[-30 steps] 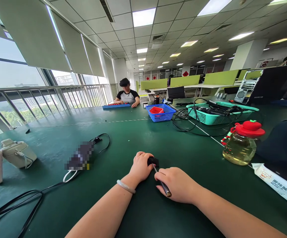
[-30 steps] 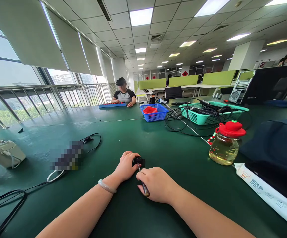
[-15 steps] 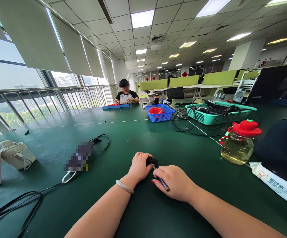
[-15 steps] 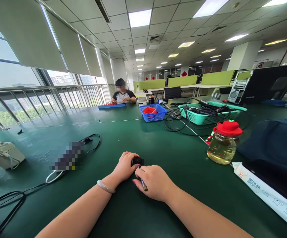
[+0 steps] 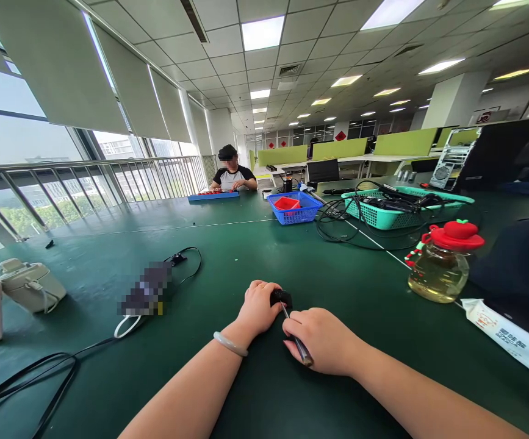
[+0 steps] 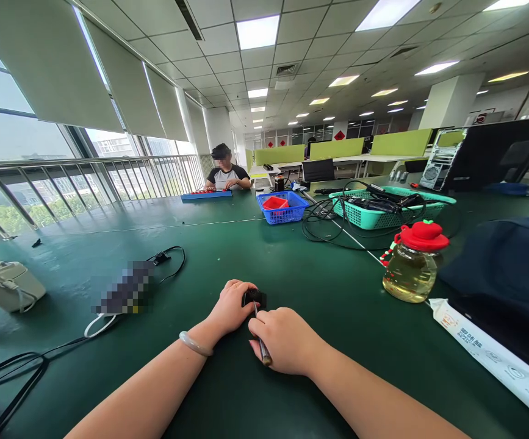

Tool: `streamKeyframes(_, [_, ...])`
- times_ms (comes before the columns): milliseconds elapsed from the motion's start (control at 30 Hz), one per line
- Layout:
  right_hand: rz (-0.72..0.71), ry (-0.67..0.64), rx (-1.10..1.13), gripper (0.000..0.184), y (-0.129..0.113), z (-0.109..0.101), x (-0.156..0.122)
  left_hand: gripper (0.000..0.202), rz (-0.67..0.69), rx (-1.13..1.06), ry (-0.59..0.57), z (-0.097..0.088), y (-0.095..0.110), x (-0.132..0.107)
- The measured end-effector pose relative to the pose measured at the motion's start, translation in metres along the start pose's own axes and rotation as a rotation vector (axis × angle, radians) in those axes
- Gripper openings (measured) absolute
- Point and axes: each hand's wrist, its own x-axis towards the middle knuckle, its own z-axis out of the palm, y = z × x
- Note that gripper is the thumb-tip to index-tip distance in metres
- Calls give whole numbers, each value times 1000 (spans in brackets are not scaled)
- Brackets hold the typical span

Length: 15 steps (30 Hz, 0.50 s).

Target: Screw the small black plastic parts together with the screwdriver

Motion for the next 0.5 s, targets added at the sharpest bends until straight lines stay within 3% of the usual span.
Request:
streamKeyframes(167, [-9, -144, 22, 12, 1, 0, 0, 30, 4, 2, 6, 0, 0, 0])
streamKeyframes(500, [52, 61, 74, 11, -1, -1, 0, 32, 4, 20, -10, -2, 1, -1])
